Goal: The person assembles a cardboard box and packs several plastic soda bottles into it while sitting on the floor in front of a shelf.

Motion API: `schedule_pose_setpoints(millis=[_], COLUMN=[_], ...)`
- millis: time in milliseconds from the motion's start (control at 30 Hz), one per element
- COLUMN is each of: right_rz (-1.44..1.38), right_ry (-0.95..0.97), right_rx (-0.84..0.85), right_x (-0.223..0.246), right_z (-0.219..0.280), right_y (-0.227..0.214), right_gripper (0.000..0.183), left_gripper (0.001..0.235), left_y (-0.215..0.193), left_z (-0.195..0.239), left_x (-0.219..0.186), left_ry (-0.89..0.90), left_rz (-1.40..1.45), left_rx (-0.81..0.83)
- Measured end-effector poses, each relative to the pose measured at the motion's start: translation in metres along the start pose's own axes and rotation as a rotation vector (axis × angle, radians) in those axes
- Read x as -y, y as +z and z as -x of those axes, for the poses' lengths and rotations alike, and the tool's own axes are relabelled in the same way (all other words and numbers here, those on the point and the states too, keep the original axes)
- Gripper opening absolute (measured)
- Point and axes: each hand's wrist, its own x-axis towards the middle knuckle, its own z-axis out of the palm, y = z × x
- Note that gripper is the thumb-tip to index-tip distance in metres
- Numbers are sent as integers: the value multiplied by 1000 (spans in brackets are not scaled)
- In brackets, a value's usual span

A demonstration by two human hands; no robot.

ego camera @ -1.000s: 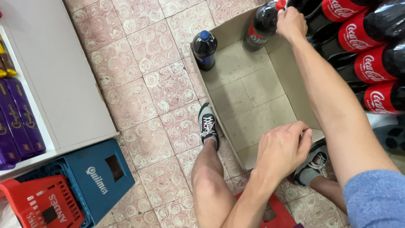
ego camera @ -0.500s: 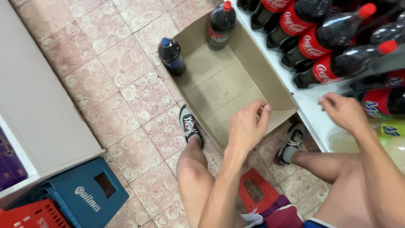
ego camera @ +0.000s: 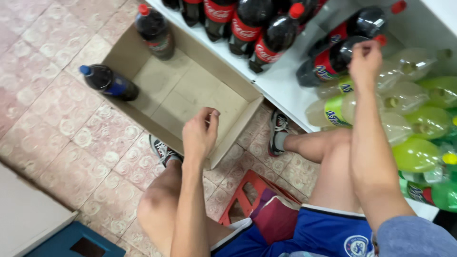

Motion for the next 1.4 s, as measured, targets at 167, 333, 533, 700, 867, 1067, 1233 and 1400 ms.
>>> schedule_pose_setpoints(millis=[167, 333, 533, 700, 867, 1067, 1233, 1400], right_rz=[168, 105, 258, 303, 414, 355, 522, 376], right_ry=[-33, -13, 106, -26, 92, -75, -206, -362], right_rx=[-85, -130, -6, -31, -23, -39, 4, 21], right_x=[9, 14, 16, 2, 4, -1, 13, 22], right_z=[0, -1, -6, -24, -34, -25, -3, 22], right_y=[-12, -14, -20, -16, -17, -6, -3, -24], right_gripper=[12, 33, 53, 52, 48, 52, 62, 69], left_gripper=[30, 31, 30, 28, 28, 28, 28, 28], left_y=[3, 9, 10, 19, 21, 25, 18, 12], left_z=[3, 2, 4, 4, 5, 5, 3, 2], left_x=[-5, 7, -1, 5, 5, -1, -6, -2], left_ry=[-24, -57, -46, 20, 1, 38, 45, 48], left_rz=[-29, -82, -80, -72, -96, -98, -81, -64], left_rx=[53, 54, 48, 67, 76, 66, 42, 8])
